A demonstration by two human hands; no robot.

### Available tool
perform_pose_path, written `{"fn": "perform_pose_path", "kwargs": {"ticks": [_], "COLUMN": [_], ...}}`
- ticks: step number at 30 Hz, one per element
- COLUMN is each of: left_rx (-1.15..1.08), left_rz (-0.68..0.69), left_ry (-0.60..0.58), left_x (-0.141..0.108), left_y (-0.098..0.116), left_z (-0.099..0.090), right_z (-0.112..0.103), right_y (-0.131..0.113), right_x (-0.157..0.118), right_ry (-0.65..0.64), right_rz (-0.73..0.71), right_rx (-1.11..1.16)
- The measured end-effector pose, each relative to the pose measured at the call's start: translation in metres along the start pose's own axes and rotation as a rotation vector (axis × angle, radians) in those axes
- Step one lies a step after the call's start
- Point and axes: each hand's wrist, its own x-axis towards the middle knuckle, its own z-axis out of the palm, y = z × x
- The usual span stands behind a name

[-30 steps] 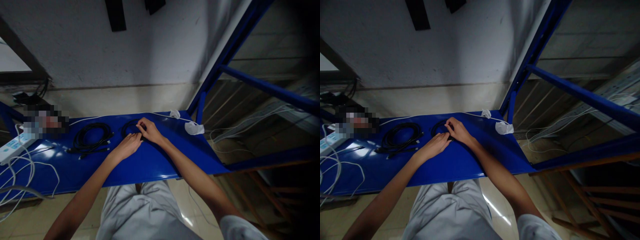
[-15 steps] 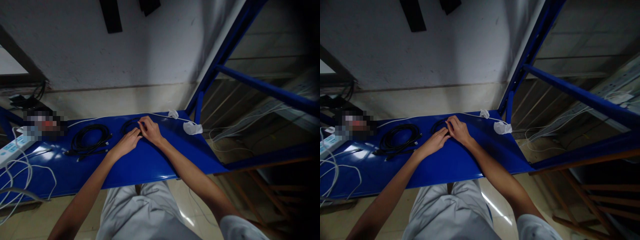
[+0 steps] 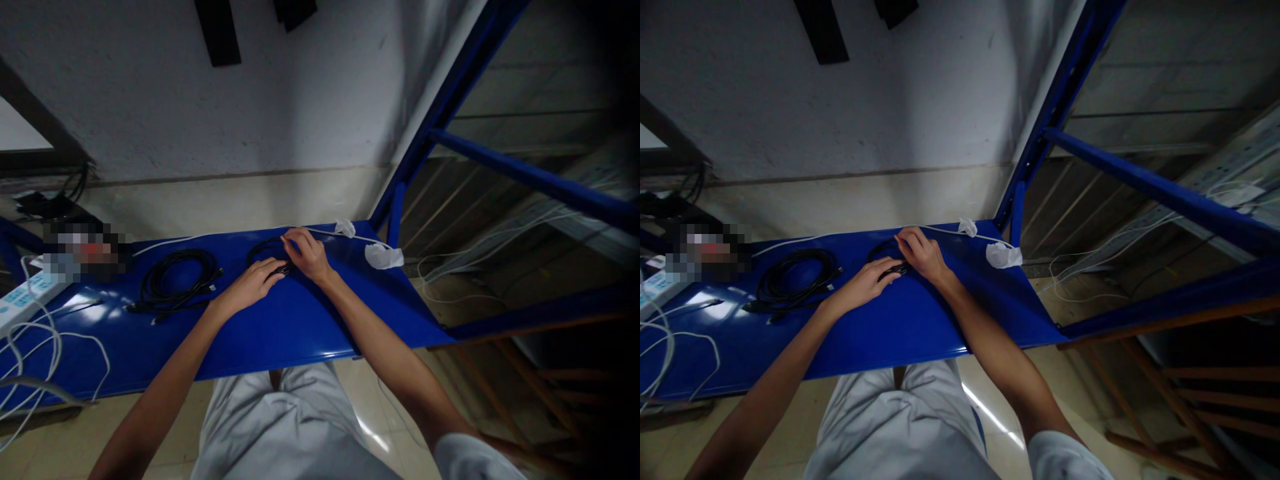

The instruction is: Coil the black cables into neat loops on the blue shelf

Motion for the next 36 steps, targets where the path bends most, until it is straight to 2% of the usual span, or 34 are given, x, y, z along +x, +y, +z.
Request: {"fn": "perform_pose_path", "kwargs": {"ticks": [7, 12, 17, 22, 25, 30, 36], "left_rx": [-0.069, -0.11, -0.07, 0.074, 0.105, 0.033, -0.03], "left_rz": [0.019, 0.044, 0.038, 0.004, 0.038, 0.073, 0.105], "left_ry": [-0.06, -0.127, -0.148, -0.131, -0.127, -0.091, -0.082], "left_x": [-0.01, -0.011, -0.02, -0.031, -0.033, -0.034, -0.037], "left_y": [-0.009, -0.011, -0.008, 0.008, 0.017, 0.018, 0.01], "left_z": [-0.013, -0.012, -0.01, -0.003, 0.004, 0.016, 0.024], "right_z": [-0.01, -0.012, -0.012, -0.004, 0.005, 0.017, 0.018], "right_y": [0.016, 0.023, 0.028, 0.028, 0.024, 0.019, 0.019], "right_x": [0.003, 0.003, 0.004, 0.004, 0.001, -0.004, -0.003], "right_ry": [-0.003, -0.107, -0.16, -0.119, -0.121, -0.153, -0.131], "right_rz": [0.031, 0.018, 0.112, 0.316, 0.402, 0.424, 0.439], "right_rx": [0.053, 0.079, 0.036, -0.117, -0.131, -0.027, 0.021]}}
